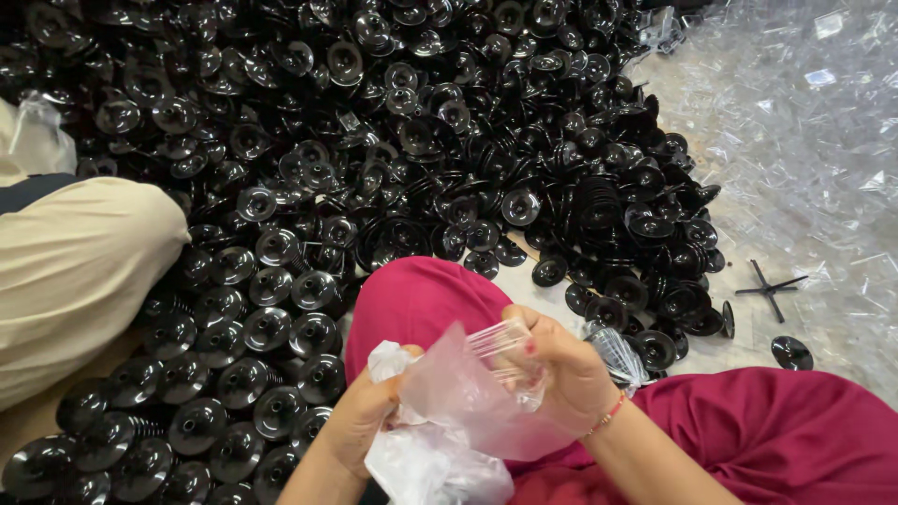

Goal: The person sits on the floor among a large pile of black plastic parts and wraps each part in a clear plastic bag by hand, twisting the bag closed and setting the wrapped part aside, repeating this for successive parts.

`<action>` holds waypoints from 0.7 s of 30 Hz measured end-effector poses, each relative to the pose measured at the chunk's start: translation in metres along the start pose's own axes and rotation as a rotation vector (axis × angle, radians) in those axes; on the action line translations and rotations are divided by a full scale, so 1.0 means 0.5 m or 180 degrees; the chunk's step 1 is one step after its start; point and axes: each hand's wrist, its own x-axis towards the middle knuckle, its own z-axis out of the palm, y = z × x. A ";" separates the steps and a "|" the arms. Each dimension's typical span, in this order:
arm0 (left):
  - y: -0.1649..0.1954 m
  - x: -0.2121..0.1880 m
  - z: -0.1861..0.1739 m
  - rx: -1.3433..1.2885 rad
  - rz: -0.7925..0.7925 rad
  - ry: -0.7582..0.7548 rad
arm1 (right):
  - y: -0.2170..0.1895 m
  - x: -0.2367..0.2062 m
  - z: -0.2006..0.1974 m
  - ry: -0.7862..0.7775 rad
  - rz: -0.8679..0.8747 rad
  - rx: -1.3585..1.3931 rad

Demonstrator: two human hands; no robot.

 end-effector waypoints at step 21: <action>0.183 0.054 -0.166 0.4320 0.1009 0.3905 | 0.258 0.402 -0.021 0.1428 -0.1114 -0.4381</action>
